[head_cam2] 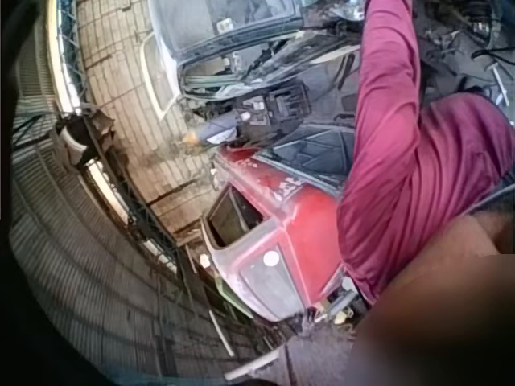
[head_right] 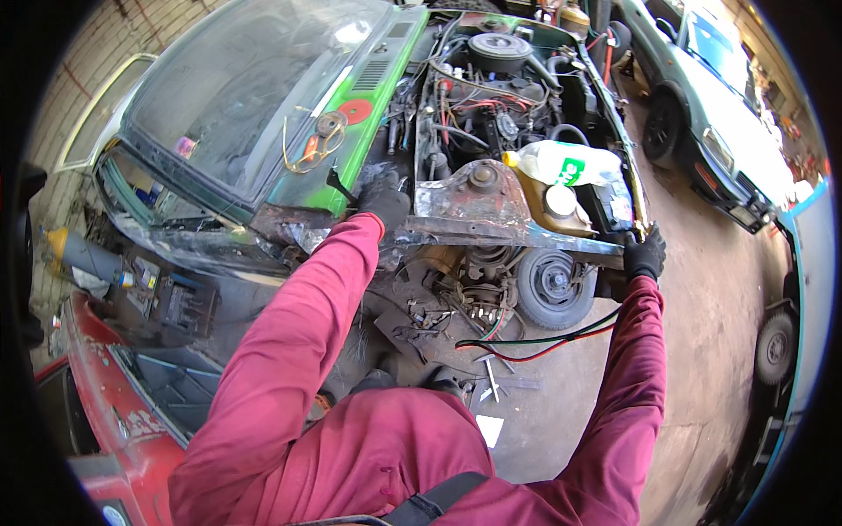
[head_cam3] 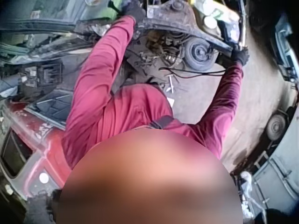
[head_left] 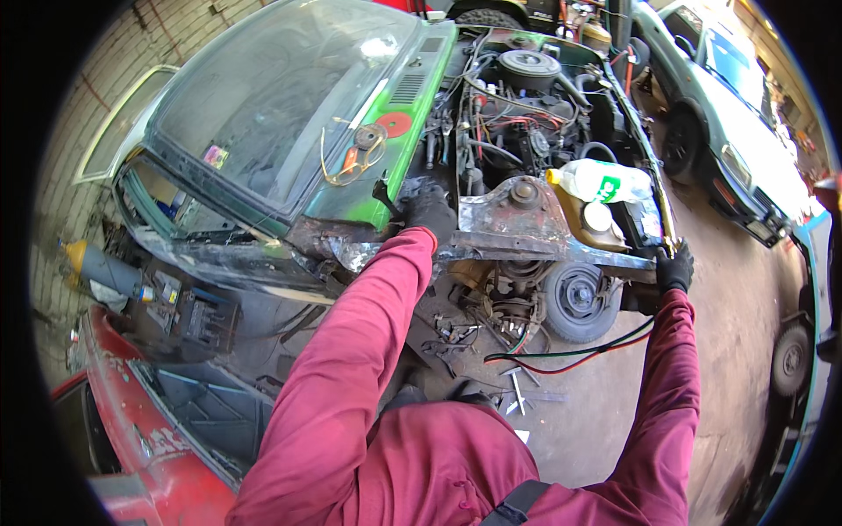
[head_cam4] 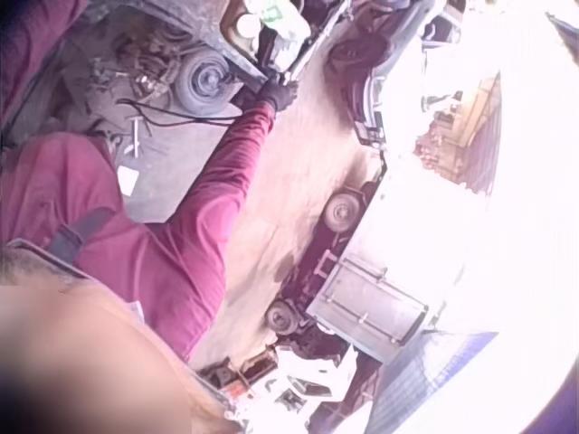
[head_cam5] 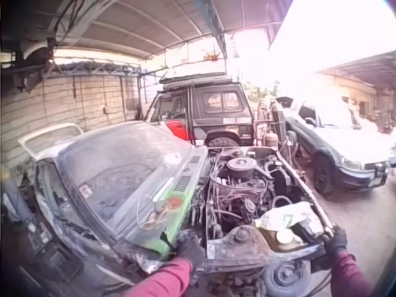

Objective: The person uses a blowtorch to heat a section of the car's front frame near the windshield, then uses a wrench to loosen and remove bolts. The person removes a metal trim piece from the windshield frame and places it aside.

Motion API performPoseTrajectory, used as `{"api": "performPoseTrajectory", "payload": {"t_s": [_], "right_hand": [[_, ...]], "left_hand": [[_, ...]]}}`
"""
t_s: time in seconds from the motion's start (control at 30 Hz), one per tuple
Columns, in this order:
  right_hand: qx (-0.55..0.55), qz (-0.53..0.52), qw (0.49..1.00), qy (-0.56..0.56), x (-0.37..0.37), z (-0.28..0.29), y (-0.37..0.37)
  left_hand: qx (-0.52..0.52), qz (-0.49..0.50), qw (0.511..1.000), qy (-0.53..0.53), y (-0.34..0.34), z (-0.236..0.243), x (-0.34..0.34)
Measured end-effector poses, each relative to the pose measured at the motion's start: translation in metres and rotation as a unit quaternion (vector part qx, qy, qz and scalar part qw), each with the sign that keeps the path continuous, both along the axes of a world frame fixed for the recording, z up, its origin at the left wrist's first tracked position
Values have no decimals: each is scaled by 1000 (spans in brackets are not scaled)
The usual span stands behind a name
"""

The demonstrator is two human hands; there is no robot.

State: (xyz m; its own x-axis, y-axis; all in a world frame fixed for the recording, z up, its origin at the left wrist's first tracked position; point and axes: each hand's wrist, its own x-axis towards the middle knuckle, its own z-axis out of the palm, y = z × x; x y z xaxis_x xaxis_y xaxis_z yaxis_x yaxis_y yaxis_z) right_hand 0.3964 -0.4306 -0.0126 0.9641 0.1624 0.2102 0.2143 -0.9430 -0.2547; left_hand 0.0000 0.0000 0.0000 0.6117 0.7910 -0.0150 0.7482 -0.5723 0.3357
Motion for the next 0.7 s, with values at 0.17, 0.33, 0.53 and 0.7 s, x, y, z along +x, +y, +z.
{"api": "performPoseTrajectory", "payload": {"t_s": [0.17, 0.33, 0.53, 0.7], "right_hand": [[-38, -6, 999, 18, 50, -18, 5], [-76, 48, 996, 24, 90, -24, -3], [-112, 59, 991, -36, 105, -44, -7], [-26, 109, 993, -43, 111, -46, -18]], "left_hand": [[-1, -161, 969, -190, -67, 84, -36], [1, -113, 949, -295, -55, 175, -89], [80, 60, 986, -136, 98, 186, -110], [93, 77, 992, 42, 166, 133, -94]]}}
